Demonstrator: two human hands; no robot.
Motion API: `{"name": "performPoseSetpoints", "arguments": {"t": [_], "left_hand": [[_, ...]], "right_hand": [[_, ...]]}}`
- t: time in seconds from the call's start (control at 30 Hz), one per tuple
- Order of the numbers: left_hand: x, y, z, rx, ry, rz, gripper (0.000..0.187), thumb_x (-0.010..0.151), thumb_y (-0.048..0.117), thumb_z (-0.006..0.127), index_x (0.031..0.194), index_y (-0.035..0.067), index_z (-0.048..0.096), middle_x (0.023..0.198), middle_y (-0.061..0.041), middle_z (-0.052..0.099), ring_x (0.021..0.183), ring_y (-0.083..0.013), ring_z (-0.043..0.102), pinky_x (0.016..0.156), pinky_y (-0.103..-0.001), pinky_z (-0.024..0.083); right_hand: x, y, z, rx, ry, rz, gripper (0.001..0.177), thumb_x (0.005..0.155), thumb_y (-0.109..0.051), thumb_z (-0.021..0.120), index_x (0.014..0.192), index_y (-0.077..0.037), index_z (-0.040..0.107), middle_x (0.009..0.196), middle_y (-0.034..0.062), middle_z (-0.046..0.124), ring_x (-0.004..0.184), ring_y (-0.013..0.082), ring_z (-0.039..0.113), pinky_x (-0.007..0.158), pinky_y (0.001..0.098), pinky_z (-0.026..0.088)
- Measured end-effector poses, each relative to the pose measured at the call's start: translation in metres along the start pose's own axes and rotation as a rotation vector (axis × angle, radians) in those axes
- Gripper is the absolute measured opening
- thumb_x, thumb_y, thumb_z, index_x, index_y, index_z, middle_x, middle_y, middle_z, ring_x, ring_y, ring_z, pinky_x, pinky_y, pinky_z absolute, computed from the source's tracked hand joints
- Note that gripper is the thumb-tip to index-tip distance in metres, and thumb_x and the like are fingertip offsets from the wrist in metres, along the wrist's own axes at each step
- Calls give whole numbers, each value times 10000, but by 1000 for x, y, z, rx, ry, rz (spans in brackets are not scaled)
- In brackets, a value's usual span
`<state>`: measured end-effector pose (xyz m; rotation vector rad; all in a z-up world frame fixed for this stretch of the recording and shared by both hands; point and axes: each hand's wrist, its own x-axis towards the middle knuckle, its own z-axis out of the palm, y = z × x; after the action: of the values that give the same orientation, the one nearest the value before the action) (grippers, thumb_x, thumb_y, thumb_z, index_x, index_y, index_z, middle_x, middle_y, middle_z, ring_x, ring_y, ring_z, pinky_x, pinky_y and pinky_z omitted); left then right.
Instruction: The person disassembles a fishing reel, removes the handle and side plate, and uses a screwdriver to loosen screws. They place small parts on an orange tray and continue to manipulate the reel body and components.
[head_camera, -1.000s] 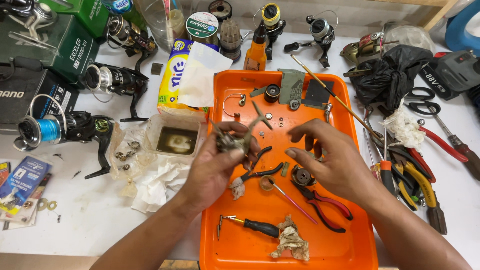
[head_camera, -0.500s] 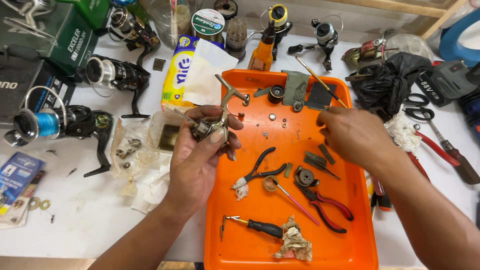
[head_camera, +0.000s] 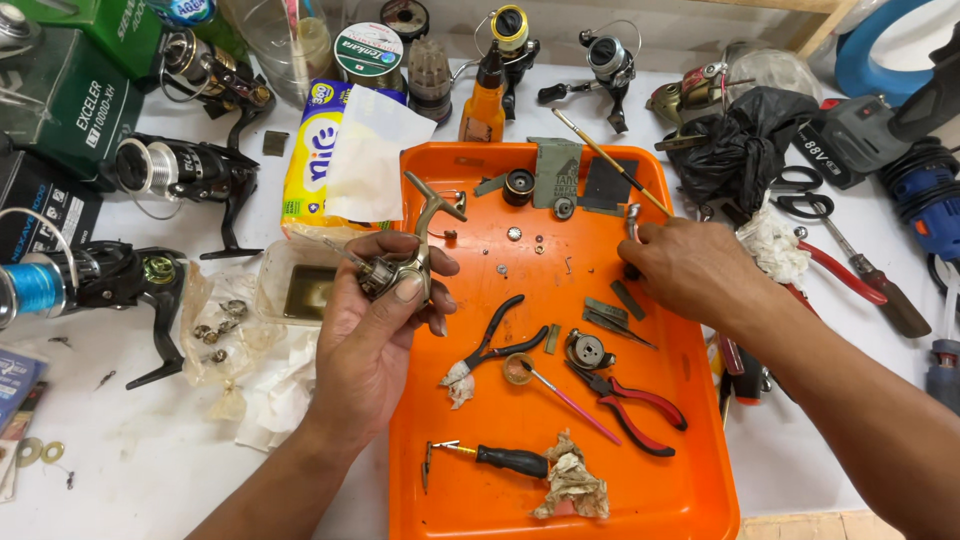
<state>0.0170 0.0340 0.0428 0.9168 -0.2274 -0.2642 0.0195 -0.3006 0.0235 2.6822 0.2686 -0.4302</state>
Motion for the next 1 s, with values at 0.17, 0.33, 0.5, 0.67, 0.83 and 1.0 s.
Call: {"name": "performPoseSetpoints", "arguments": {"t": [0.17, 0.33, 0.5, 0.67, 0.83, 1.0], "left_hand": [[2, 1, -1, -4, 21, -13, 269, 905, 136, 588, 1157, 97, 502, 1074, -211, 634, 790, -222, 641, 669, -287, 473], [2, -1, -1, 14, 38, -26, 276, 903, 132, 582, 1164, 96, 501, 1081, -208, 637, 788, -228, 644, 673, -292, 467], [3, -3, -2, 10, 31, -24, 282, 894, 161, 591, 1153, 96, 500, 1068, -214, 636, 778, -232, 642, 663, -296, 465], [3, -1, -2, -13, 20, -23, 278, 904, 151, 587, 1160, 96, 497, 1076, -218, 628, 786, -237, 638, 670, -298, 466], [4, 2, -3, -17, 31, -6, 270, 906, 137, 585, 1157, 82, 503, 1083, -229, 627, 794, -239, 646, 667, -296, 467], [5, 4, -3, -6, 34, 16, 274, 908, 166, 594, 1155, 87, 505, 1074, -212, 634, 789, -223, 648, 661, -281, 473]], "right_hand": [[-7, 14, 15, -40, 114, -48, 152, 893, -169, 535, 1019, -232, 592, 864, 17, 571, 775, 278, 605, 456, 424, 472], [-8, 10, 17, -7, 209, -46, 135, 890, -153, 517, 931, -198, 638, 849, 40, 579, 701, 305, 586, 499, 449, 478], [1, 2, 21, 104, 305, -202, 165, 909, -274, 560, 903, -156, 676, 904, 57, 603, 825, 315, 587, 643, 464, 487], [3, 2, 23, 74, 297, -202, 185, 936, -254, 542, 813, -148, 631, 822, 44, 581, 735, 305, 563, 611, 457, 454], [3, -3, -2, 186, 301, -208, 121, 869, -256, 600, 857, -136, 613, 876, 56, 591, 810, 305, 571, 666, 447, 474], [13, -34, -41, 471, 259, -238, 111, 843, -211, 580, 906, -122, 564, 859, 81, 588, 828, 327, 578, 655, 473, 453]]}}
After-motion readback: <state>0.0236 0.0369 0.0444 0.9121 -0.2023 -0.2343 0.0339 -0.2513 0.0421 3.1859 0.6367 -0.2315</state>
